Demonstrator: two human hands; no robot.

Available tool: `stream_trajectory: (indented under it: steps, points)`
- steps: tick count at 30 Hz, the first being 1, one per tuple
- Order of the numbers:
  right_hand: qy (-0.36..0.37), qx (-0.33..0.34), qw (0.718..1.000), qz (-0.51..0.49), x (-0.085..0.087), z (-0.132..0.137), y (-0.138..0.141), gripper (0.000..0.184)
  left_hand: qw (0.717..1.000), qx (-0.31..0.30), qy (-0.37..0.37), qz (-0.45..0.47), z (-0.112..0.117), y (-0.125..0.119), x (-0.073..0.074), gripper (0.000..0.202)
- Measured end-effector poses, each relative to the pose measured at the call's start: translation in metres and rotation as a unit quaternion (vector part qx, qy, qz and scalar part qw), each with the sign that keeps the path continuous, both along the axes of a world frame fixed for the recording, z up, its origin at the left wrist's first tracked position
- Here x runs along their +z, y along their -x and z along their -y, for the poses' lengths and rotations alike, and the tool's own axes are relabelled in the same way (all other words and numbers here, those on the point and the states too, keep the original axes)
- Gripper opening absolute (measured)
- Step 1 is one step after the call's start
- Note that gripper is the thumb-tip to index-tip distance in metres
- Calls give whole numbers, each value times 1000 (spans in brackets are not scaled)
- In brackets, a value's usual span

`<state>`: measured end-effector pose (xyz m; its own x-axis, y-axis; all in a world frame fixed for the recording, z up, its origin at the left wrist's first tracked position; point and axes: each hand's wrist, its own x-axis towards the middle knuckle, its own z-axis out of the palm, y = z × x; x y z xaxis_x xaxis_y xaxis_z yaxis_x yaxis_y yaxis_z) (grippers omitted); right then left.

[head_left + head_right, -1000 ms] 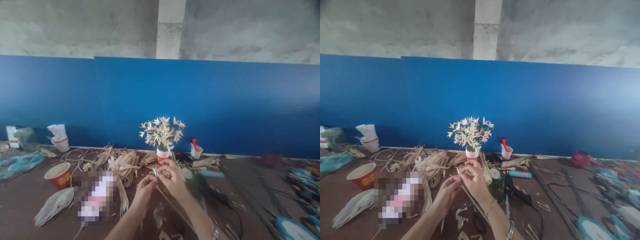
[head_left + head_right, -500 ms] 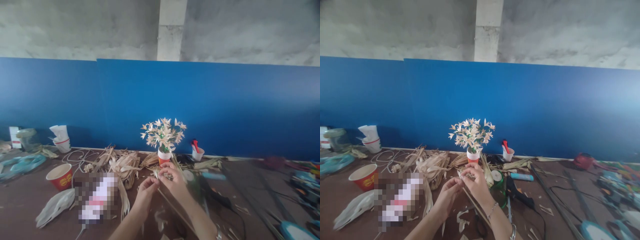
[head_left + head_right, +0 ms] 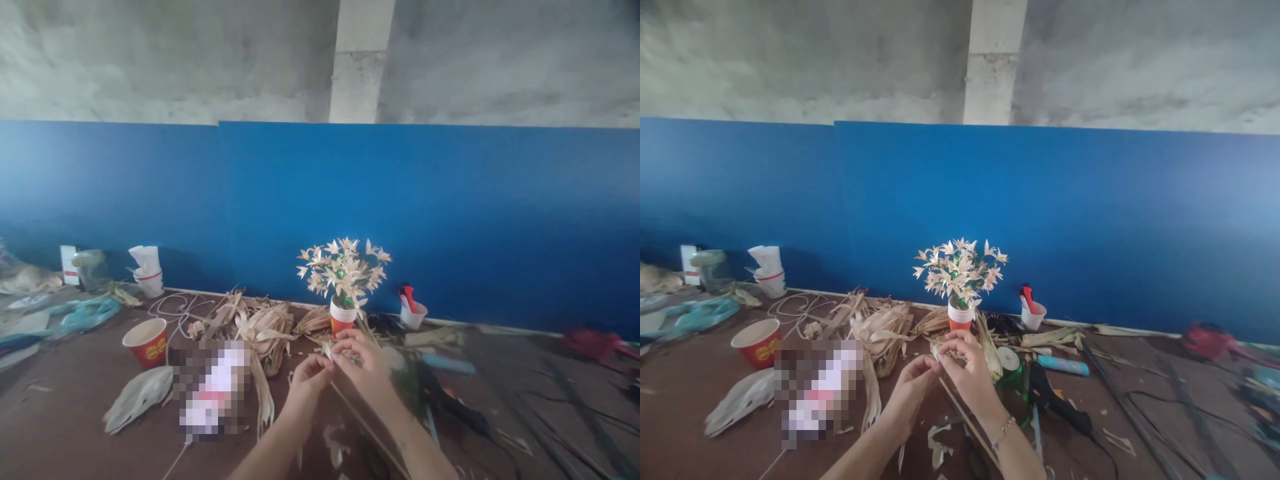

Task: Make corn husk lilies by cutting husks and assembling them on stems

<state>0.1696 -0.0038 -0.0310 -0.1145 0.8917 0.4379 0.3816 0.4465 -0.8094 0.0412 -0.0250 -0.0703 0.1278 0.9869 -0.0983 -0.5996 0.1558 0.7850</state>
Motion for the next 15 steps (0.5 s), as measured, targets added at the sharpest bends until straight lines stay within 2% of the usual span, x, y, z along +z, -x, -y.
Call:
stream_trajectory:
  steps: [9, 15]
  points:
    - [-9, -2, 1000, -10, -7, -3, 0, 7, 1000, 22, 2, -8, 5, -3, 10, 30]
    - [-14, -11, 1000, -2, -9, -4, 0, 9, 999, 33, 7, -13, 3, -5, 6, 29]
